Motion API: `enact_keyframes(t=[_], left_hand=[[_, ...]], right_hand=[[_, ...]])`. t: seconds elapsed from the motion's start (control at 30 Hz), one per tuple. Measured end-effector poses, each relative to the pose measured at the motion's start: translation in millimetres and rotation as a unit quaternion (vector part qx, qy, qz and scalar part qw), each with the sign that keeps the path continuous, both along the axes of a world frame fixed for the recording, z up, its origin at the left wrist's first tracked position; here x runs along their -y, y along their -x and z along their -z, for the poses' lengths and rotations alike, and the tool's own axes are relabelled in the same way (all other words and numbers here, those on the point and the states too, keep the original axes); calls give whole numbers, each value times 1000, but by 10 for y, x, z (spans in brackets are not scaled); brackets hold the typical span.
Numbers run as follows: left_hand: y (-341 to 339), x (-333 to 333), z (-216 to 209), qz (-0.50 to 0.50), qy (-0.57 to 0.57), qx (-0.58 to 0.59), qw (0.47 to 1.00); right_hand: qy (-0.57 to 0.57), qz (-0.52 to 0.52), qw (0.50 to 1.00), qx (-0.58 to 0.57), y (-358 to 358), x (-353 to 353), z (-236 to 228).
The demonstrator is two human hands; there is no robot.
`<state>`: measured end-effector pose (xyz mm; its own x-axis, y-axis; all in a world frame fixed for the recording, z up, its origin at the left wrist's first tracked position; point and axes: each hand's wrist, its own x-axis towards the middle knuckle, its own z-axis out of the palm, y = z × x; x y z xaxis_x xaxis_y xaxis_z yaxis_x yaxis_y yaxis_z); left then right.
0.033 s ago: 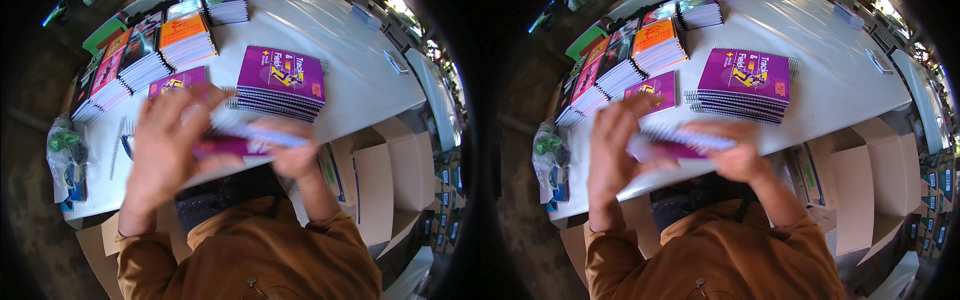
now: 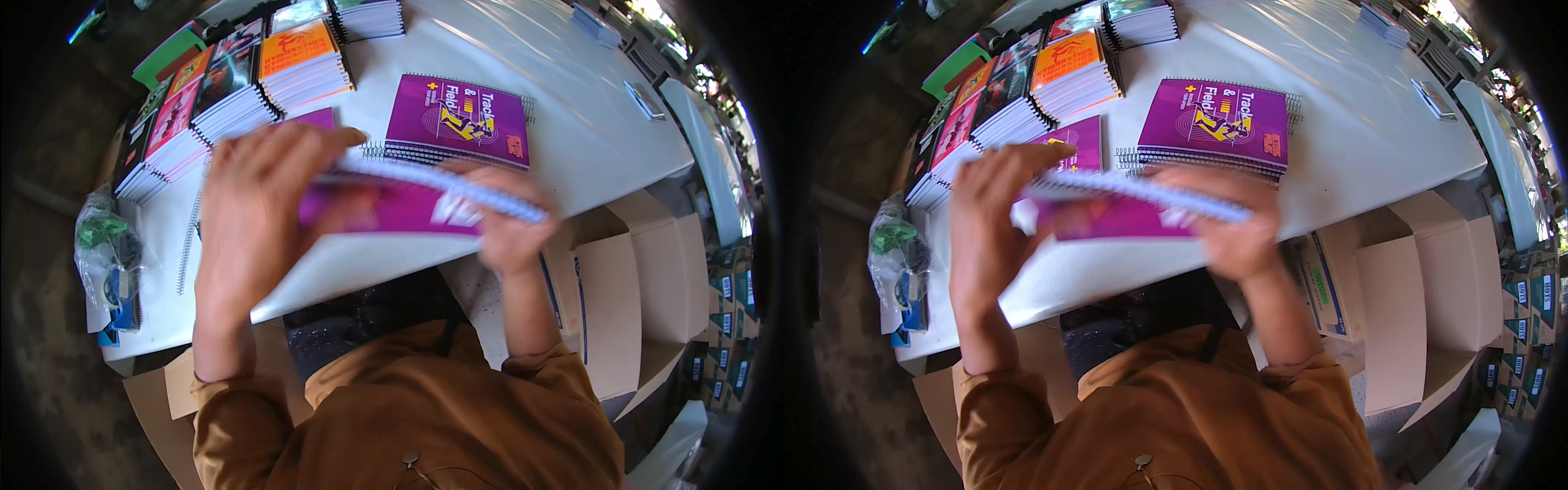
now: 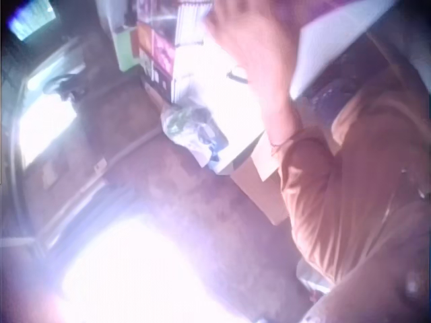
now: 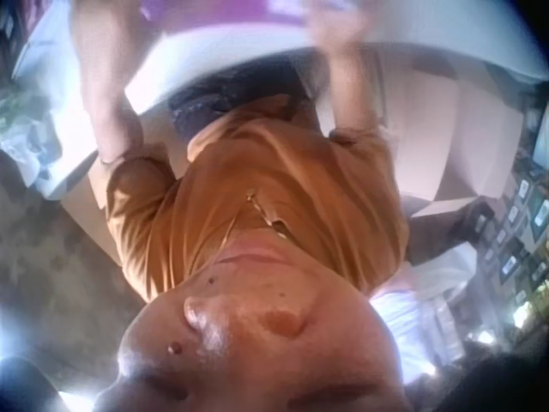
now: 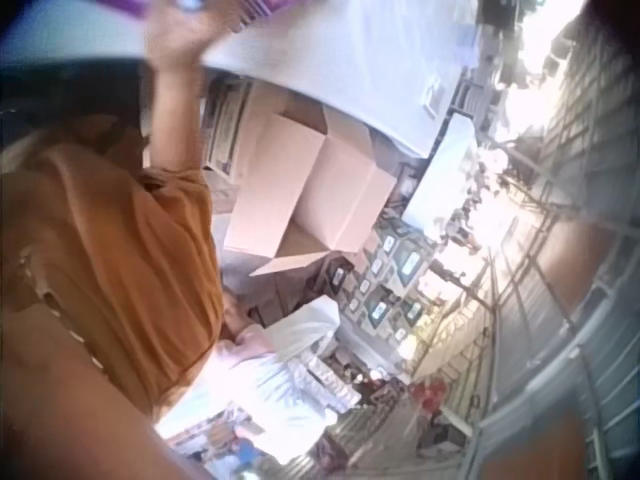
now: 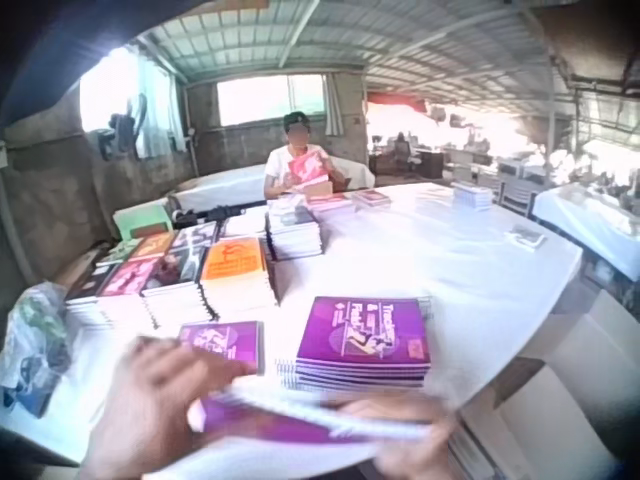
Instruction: The person inserts a spiral wire through the pre-punched holes of a book cover and stack of pages by hand, repeats this for several books, and then uses a pair of pliers to cut and crimp the ends of the spiral wire.
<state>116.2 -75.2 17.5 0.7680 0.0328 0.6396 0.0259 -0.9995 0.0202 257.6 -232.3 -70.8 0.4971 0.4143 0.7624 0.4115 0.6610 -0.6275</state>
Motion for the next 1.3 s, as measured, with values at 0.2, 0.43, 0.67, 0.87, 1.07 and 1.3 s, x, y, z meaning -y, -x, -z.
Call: enact_keyframes(t=[0.2,0.43,0.67,0.87,1.07,1.3], left_hand=[[-1051,-199,855,58,38,108,992],[-1066,-271,1242,25,139,97,985],[-68,-1467,1691,-122,105,-162,974],[602,-724,1258,-40,150,-200,967],[1138,-360,671,-42,213,-78,973],[1605,-1730,1506,-325,269,60,905]], right_hand=[[172,288,919,208,-1045,416,93],[239,246,938,60,-921,383,570],[123,245,953,130,-281,178,594],[257,60,950,165,489,-424,582],[216,-154,963,39,750,-480,505],[223,-154,960,-74,528,-377,592]])
